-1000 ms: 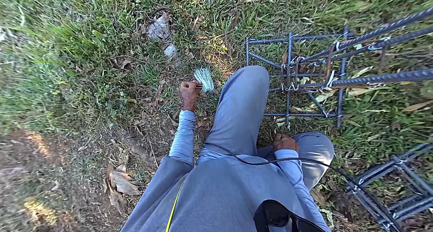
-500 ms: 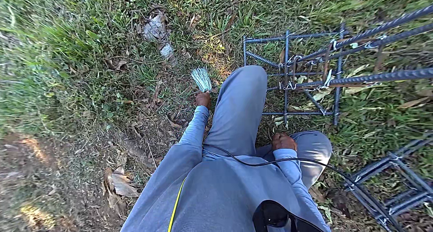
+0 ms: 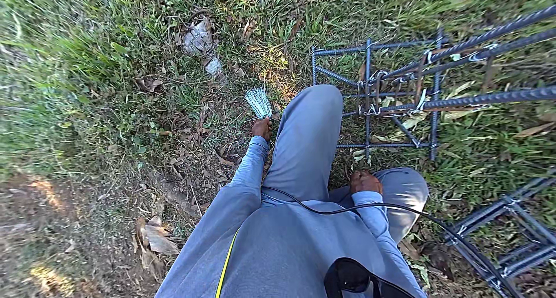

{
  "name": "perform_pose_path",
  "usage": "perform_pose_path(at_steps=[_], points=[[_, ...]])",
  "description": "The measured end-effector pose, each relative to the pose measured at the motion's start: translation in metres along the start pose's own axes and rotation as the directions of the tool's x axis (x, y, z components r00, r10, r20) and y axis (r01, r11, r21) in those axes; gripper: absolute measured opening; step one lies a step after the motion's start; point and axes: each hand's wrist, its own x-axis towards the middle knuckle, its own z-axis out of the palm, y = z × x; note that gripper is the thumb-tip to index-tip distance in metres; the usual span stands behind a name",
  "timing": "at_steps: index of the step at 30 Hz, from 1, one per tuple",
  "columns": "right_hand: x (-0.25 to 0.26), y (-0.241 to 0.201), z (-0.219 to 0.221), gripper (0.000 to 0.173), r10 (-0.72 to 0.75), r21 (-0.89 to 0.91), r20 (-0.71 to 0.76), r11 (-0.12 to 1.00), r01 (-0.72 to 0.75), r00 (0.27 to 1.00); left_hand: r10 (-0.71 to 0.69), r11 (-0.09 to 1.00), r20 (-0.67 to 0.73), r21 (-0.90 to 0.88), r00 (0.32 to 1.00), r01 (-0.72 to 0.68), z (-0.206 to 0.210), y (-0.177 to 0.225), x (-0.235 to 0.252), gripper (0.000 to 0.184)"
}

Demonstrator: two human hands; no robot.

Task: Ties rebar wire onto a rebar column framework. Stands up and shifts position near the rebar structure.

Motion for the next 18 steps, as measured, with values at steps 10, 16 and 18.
perform_pose_path(at_steps=[10,16,18], points=[[-0.001,-0.001,-0.003,0.052,-0.002,-0.042,0.021,0.999,0.003,1.0,-0.053,0.985,0.199,0.172,0.979,0.018,-0.045,-0.022,-0.039,0.02],[-0.002,0.0,-0.004,0.05,0.009,-0.014,0.016,1.0,-0.008,1.0,0.033,0.872,0.309,0.455,0.95,-0.179,-0.071,-0.033,-0.069,0.023],[-0.002,0.001,-0.005,0.05,0.013,-0.008,0.016,1.0,-0.013,1.0,0.076,0.741,0.318,0.616,0.945,-0.267,-0.075,-0.033,-0.076,0.026]])
